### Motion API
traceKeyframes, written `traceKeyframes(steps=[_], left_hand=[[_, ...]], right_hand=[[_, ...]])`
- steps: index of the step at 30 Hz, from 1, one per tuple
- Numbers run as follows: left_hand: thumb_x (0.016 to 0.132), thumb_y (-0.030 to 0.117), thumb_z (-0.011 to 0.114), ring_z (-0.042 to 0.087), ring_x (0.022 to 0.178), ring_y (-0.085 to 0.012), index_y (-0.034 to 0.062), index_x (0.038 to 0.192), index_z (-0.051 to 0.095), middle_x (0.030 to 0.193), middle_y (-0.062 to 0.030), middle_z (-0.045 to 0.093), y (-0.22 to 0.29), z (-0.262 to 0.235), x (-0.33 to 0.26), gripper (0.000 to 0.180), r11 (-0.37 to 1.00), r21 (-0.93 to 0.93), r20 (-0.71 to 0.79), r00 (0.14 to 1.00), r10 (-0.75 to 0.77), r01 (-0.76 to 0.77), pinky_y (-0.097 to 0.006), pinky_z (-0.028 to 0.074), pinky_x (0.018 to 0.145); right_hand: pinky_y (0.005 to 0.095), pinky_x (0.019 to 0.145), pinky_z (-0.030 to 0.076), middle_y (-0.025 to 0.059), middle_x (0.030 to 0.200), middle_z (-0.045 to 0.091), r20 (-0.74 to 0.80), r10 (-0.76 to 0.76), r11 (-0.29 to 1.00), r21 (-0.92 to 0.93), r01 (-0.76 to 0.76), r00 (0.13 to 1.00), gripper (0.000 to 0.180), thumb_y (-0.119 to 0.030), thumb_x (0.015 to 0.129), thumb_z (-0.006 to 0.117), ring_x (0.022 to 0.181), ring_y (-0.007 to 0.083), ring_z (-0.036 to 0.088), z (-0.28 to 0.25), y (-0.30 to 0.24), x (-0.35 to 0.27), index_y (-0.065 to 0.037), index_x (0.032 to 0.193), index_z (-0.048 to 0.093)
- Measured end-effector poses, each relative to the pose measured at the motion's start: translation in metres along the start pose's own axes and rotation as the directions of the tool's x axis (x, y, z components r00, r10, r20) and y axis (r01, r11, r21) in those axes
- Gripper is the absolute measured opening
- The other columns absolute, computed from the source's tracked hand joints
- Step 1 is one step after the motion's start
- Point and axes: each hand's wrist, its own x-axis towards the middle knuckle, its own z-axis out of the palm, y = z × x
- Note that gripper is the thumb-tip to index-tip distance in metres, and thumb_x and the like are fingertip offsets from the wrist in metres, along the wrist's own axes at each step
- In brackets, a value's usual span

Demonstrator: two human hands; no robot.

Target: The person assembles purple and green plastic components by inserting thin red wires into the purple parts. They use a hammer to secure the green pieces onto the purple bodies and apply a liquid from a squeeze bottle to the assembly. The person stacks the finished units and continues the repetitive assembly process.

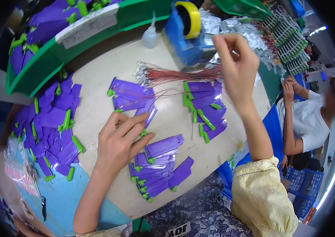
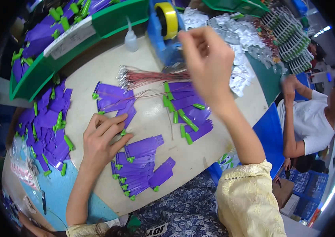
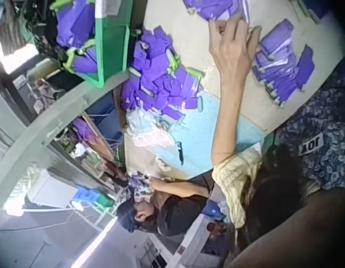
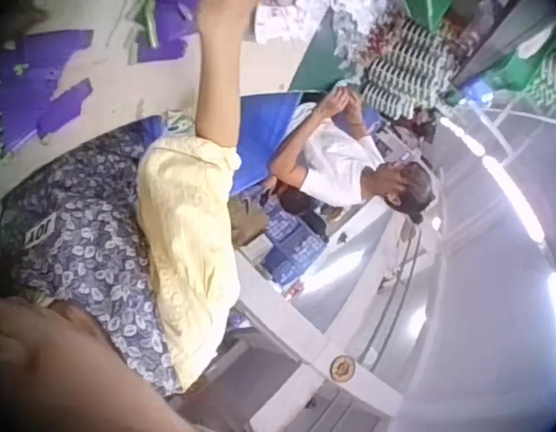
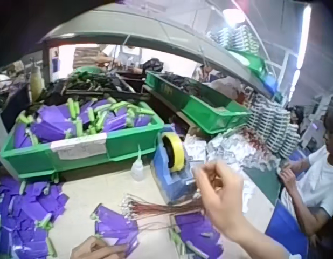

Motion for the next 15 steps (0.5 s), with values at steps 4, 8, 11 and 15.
traceKeyframes(steps=[4,8,11,15], left_hand=[[0.061,0.015,0.087,0.057,0.081,-0.0239,0.0003,0.07,0.063,0.104,-0.0047,0.074,-0.005,0.004,-0.001,0.03,0.999,-0.032,-0.008,1.0,0.013,-0.013,-0.033,0.049,0.067],[0.059,0.015,0.088,0.057,0.081,-0.0241,0.0003,0.068,0.062,0.102,-0.0063,0.075,-0.004,0.003,-0.001,0.031,0.998,-0.058,0.0,1.0,-0.02,0.02,-0.033,0.049,0.068],[0.06,0.015,0.089,0.057,0.082,-0.0243,-0.0001,0.069,0.062,0.103,-0.0075,0.074,-0.004,-0.001,0.001,0.032,0.997,-0.071,0.012,1.0,-0.013,0.014,-0.033,0.049,0.069],[0.061,0.013,0.089,0.059,0.085,-0.0253,-0.0004,0.084,0.066,0.104,-0.0094,0.073,-0.005,-0.003,0.0,0.035,0.995,-0.091,0.018,0.999,-0.039,0.04,-0.035,0.05,0.073]], right_hand=[[0.0264,0.059,0.041,-0.0021,0.065,0.051,0.393,0.55,0.755,0.143,-0.64,0.737,0.024,-0.023,0.087,0.073,0.058,0.0073,0.045,-0.027,0.026,0.039,0.001,0.084,0.07],[0.0279,0.06,0.042,-0.005,0.062,0.044,0.524,0.64,0.4,0.397,-0.826,0.562,0.019,-0.017,0.084,0.073,0.057,0.0076,0.041,-0.034,0.025,0.023,0.001,0.083,0.07],[0.0276,0.053,0.039,-0.0031,0.056,0.046,0.562,0.626,0.474,0.278,-0.836,0.541,0.02,-0.017,0.078,0.073,0.051,0.0083,0.041,-0.035,0.028,0.011,0.002,0.072,0.069],[0.0259,0.045,0.03,0.0008,0.054,0.054,0.578,0.545,0.747,-0.006,-0.665,0.607,0.019,-0.018,0.071,0.073,0.047,0.007,0.042,-0.033,0.035,0.017,-0.001,0.063,0.068]])
